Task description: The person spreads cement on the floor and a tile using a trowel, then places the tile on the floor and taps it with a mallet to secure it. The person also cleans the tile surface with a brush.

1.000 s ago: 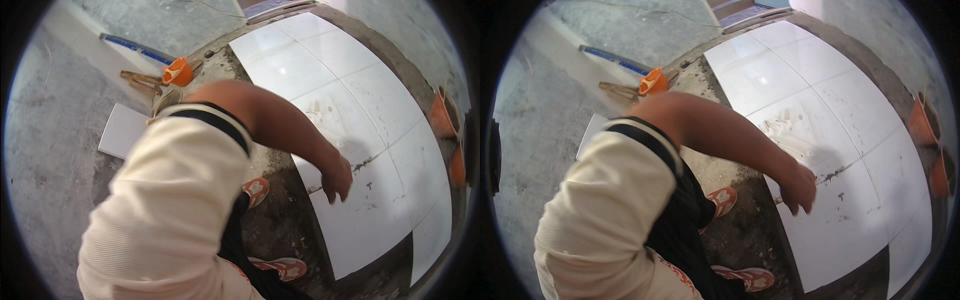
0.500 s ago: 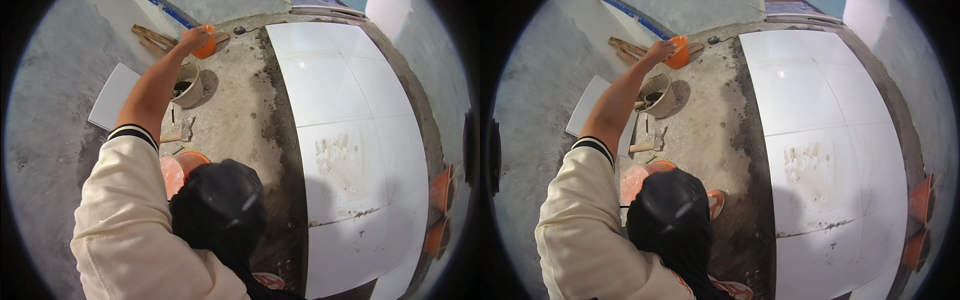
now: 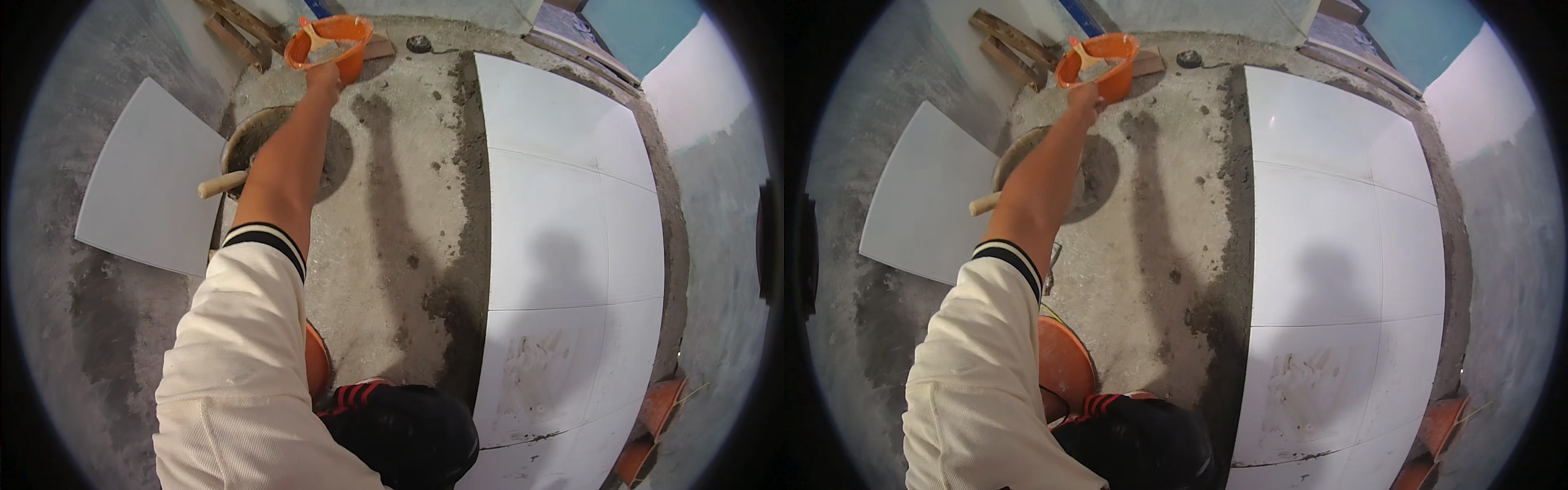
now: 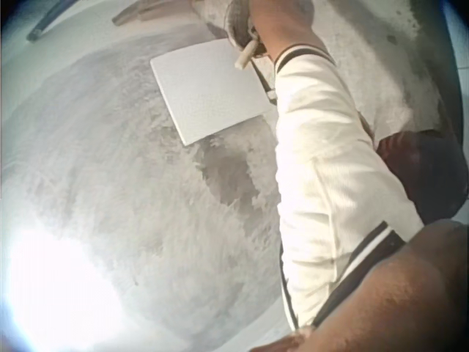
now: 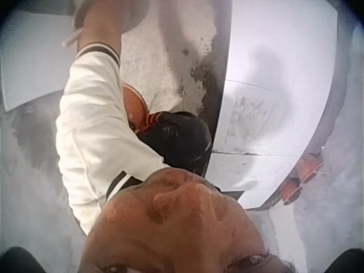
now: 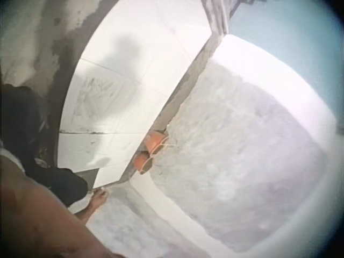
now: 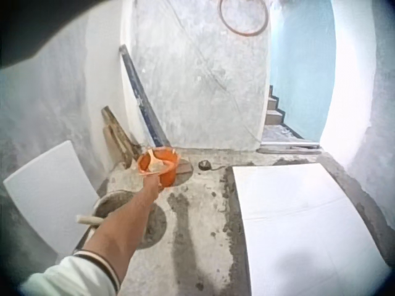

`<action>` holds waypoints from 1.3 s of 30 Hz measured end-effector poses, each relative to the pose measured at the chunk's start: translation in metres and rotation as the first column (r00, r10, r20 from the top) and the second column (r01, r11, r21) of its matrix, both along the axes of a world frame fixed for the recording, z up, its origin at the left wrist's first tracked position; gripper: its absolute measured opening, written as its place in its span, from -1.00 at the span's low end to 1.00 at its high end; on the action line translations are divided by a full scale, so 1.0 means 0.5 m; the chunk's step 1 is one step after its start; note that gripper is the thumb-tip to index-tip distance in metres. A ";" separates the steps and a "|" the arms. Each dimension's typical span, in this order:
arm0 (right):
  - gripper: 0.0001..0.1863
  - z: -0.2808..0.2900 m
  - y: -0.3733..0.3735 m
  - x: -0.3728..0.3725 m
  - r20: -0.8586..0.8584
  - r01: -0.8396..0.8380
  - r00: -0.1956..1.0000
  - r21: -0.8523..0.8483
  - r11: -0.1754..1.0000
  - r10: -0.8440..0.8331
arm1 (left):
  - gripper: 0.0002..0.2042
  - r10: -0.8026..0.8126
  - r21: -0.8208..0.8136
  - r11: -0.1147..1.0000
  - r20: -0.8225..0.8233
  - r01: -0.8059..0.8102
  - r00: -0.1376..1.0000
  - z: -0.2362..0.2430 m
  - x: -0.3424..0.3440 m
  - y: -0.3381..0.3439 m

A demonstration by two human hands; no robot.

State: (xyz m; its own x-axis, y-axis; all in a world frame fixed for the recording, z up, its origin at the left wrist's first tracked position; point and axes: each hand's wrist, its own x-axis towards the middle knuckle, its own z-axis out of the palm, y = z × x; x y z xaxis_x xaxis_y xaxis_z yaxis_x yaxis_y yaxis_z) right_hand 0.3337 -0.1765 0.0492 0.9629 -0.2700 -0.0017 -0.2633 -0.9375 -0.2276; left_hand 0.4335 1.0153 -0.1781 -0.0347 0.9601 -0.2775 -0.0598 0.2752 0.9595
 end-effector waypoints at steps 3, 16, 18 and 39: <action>-0.62 -0.009 0.095 0.058 -0.150 -0.113 0.983 -0.030 0.993 0.107 | -0.54 0.158 -0.092 0.987 0.353 -0.134 0.922 0.008 -0.057 0.181; -0.53 -0.047 0.163 0.083 -0.299 -0.071 0.950 0.069 0.995 0.088 | -0.62 0.062 0.042 0.993 0.634 -0.114 0.771 0.151 -0.089 0.287; -0.54 0.001 0.171 0.064 -0.297 -0.042 0.954 0.021 0.999 0.047 | -0.59 0.066 0.010 0.995 0.660 -0.097 0.749 0.141 -0.025 0.197; -0.88 -0.101 0.803 0.417 -0.116 -0.755 0.593 0.265 0.600 0.797 | -0.63 -0.620 0.136 0.771 0.382 0.622 0.685 0.344 -0.042 -0.332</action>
